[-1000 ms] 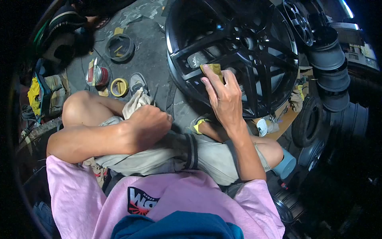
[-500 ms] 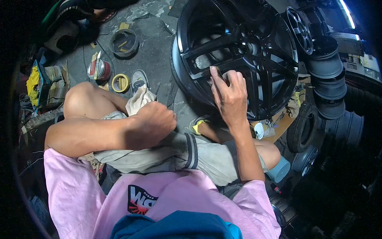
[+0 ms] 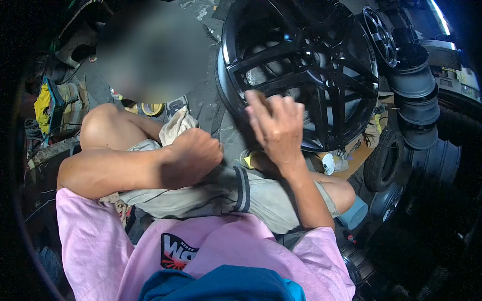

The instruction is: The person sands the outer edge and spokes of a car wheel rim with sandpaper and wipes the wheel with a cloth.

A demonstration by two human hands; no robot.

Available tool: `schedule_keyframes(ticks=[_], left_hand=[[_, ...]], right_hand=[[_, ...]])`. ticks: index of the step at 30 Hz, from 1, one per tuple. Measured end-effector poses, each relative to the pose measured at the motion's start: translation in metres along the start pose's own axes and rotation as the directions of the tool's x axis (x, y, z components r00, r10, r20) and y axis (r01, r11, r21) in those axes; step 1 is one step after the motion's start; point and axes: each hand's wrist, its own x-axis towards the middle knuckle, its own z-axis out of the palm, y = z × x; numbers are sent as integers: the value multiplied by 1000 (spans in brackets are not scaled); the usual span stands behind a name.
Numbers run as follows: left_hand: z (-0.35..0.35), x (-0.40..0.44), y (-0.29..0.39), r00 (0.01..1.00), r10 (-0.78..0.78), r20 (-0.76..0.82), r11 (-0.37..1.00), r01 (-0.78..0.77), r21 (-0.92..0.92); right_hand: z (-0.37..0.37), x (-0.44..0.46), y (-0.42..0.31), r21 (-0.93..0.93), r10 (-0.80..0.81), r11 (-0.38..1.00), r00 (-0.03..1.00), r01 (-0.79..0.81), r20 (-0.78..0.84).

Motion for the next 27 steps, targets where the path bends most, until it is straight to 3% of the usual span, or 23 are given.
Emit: schedule_keyframes(ticks=[3,7,10,12,15,17,21,23,27], left_hand=[[0,0,-2,999,27,-40,1000,-27,9],[-3,0,0,999,33,-42,999,-32,22],[2,-2,0,998,21,-61,1000,-20,24],[3,2,1,996,28,-83,999,-25,34],[1,2,-1,999,24,-32,999,-24,23],[-5,3,-1,1000,16,0,1000,-16,-20],[4,7,2,999,1,-50,1000,-1,-5],[2,9,3,999,-23,41,999,22,30],[-3,8,3,998,-28,50,1000,27,13]], right_hand=[[-5,0,10,-101,71,992,997,-72,-9],[-2,0,-6,21,-20,1000,1000,20,-6],[-4,2,12,-95,35,995,998,-39,-45],[-8,3,5,-66,8,998,1000,-10,-22],[-2,1,-4,7,-29,1000,999,29,-21],[-6,3,8,-82,19,996,1000,-20,-19],[-7,4,-2,-39,14,999,1000,-15,-28],[-2,0,-10,-13,-10,1000,1000,10,-11],[-10,4,5,-112,55,992,998,-57,-24]])
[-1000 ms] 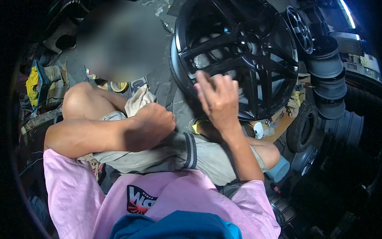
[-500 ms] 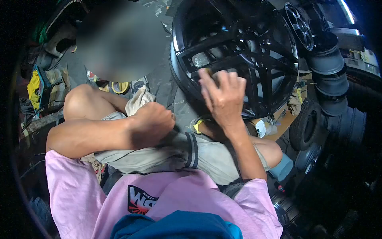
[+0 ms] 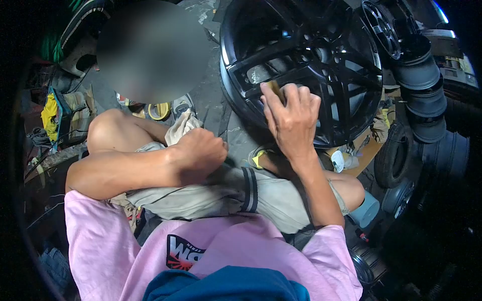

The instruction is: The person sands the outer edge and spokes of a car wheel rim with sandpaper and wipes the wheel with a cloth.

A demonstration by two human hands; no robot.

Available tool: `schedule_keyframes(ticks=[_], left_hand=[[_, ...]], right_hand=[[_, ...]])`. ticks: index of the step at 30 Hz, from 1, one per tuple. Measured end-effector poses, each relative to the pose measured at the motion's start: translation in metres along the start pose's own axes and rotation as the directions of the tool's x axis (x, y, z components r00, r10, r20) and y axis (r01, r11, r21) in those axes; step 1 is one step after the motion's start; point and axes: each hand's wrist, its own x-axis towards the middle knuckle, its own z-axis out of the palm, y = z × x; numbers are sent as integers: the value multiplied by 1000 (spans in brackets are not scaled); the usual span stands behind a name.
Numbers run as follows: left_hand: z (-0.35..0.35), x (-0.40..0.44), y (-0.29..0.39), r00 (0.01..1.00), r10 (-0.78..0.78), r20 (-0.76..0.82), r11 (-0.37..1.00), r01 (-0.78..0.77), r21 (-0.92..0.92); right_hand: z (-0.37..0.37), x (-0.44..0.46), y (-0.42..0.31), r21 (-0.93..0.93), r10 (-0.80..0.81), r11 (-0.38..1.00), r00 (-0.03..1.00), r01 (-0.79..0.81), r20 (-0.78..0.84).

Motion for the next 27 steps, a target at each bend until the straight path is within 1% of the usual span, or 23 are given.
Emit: schedule_keyframes(ticks=[3,4,6,7,8,10,11,12,14,16,18,19,20,21,22,23,24,26,27], left_hand=[[1,2,1,1000,-12,3,1000,12,-2],[-1,1,0,1000,-11,4,1000,11,2],[2,-1,-1,1000,-5,11,1000,5,11],[9,-2,-3,998,4,-67,1000,-6,-26],[12,-3,-4,989,9,-149,998,-19,-64],[11,-2,-4,989,24,-149,998,-32,-53],[10,-2,-4,989,30,-146,998,-37,-47],[9,-2,-4,990,29,-140,998,-35,-43],[8,-2,-3,992,21,-123,1000,-23,-15],[8,-2,-3,991,23,-135,999,-26,-22],[10,-1,-3,990,25,-140,999,-29,-28],[11,1,-2,991,21,-136,1000,-24,-20],[11,2,-2,991,17,-130,1000,-18,-10],[9,2,-2,992,15,-126,1000,-16,-7],[6,3,0,997,-1,-74,1000,1,4],[4,3,1,1000,-17,-24,1000,18,14],[5,1,1,1000,-18,-26,1000,19,10],[4,0,2,999,-18,-42,1000,19,4],[4,1,2,999,-18,-43,1000,18,5]], right_hand=[[1,-3,-15,71,-63,996,998,62,22],[1,-3,-13,73,-54,996,998,53,18],[-1,-1,-3,18,-27,999,999,26,22],[-1,1,3,-29,-11,1000,1000,10,-8],[-3,1,1,-34,-7,999,1000,7,-8],[-5,0,-11,70,-48,997,998,45,41],[1,-3,-17,82,-82,993,997,82,-9],[2,-3,-13,86,-77,993,997,77,-12],[0,0,2,0,-5,1000,1000,5,9],[-1,1,8,-43,11,999,1000,-11,-2],[4,-3,-1,-11,-10,1000,1000,10,3],[8,-6,-10,83,-41,996,999,41,0],[9,-8,-18,129,-83,988,997,82,-1],[8,-8,-16,134,-82,988,997,80,6],[6,-7,-11,141,-83,987,996,80,16],[2,-5,-3,97,-51,994,998,48,23],[0,-2,4,50,-19,999,999,18,29],[1,-1,2,40,-16,999,1000,16,12],[0,-2,-9,79,-63,995,998,61,25]])
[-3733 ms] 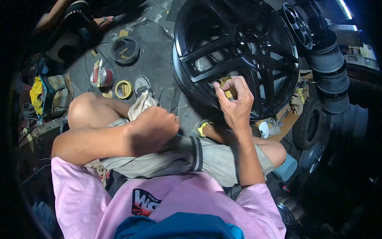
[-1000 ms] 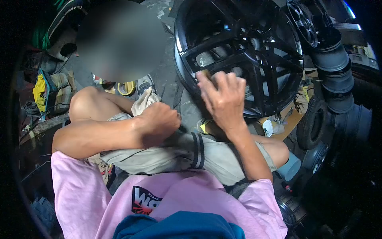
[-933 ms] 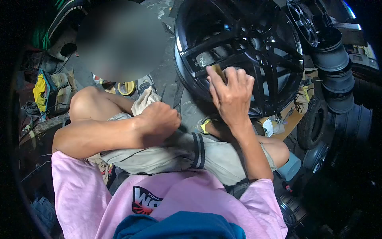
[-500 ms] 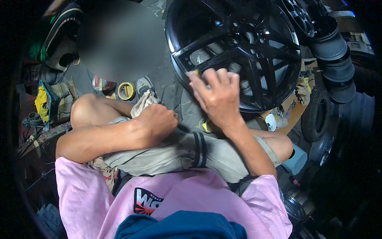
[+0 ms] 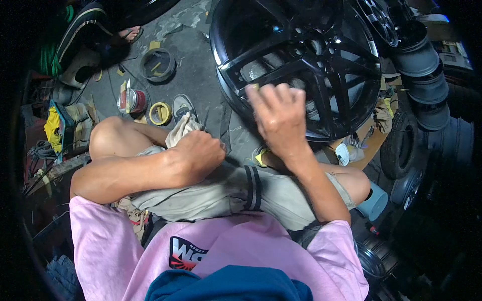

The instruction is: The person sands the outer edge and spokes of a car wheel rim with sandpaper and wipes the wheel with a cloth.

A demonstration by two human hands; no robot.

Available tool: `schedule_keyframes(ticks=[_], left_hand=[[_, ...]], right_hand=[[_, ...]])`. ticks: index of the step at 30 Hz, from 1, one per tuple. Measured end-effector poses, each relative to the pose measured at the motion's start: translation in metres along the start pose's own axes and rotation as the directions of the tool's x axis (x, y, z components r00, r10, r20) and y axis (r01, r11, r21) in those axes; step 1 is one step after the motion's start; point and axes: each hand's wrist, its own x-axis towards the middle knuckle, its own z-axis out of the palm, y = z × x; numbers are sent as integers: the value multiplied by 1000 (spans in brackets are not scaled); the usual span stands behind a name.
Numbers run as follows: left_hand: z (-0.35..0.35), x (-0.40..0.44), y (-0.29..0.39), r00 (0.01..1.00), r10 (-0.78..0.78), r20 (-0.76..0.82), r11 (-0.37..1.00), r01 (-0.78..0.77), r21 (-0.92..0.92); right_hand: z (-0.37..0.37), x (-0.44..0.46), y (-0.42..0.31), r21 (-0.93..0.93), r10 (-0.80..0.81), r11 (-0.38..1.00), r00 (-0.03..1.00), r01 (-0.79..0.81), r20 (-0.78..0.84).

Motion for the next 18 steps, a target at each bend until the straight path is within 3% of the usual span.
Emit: schedule_keyframes(ticks=[3,6,10,15,18], left_hand=[[2,-2,-2,1000,20,-7,999,-20,27],[3,-4,-3,995,13,-102,1000,-15,-16],[-1,-3,-3,998,34,-44,999,-35,-16],[6,1,-2,999,4,-46,999,-6,-41],[4,0,-3,998,-3,-55,999,2,-33]], right_hand=[[4,-1,-6,29,-66,997,998,65,21],[-2,2,13,-55,10,998,1000,-10,1],[5,-2,-5,-7,-74,997,997,74,11],[0,1,9,-88,14,996,1000,-12,24],[6,-2,-3,-20,-85,996,996,85,-4]])
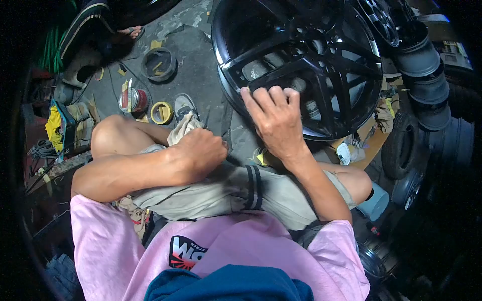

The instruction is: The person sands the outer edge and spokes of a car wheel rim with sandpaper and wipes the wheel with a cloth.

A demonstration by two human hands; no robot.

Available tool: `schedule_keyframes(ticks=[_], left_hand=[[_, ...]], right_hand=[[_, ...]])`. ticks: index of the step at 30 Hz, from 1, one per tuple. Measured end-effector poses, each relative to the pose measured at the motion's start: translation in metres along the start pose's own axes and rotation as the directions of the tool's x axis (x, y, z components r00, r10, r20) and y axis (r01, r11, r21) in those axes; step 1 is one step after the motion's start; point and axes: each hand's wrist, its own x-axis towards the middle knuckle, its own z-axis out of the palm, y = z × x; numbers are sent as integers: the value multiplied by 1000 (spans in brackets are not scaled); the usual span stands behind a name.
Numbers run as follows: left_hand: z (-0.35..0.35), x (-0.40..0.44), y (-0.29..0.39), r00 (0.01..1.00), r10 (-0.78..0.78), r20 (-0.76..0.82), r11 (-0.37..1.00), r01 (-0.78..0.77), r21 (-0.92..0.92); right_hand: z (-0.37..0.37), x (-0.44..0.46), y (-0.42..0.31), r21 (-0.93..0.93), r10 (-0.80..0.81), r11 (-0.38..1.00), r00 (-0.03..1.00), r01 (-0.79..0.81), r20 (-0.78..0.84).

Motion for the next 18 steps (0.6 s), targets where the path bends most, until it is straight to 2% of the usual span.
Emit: schedule_keyframes(ticks=[2,4,8,11,13,15,17,18], left_hand=[[-5,-2,-2,998,55,17,998,-55,11],[-1,-3,-1,999,46,-5,999,-46,1],[-4,-3,-2,997,77,-20,997,-77,-7],[-1,-4,-2,998,56,-42,998,-57,-21],[-3,-5,-1,998,55,-37,998,-55,-16],[-3,-4,-1,998,54,-20,999,-54,-7],[0,-4,-2,996,62,-59,998,-63,-18],[-1,-6,-3,996,60,-58,998,-61,-17]], right_hand=[[-6,1,10,-31,55,998,998,-54,9],[-9,1,17,-77,112,991,993,-110,24],[1,-2,-3,-18,11,1000,1000,-11,-13],[-9,1,13,-51,110,993,994,-108,26],[-7,-2,12,-72,115,991,993,-112,29],[-1,-1,-4,79,64,995,998,-64,8],[2,-2,-2,87,40,995,999,-40,-8],[1,-1,6,50,80,996,996,-79,-26]])
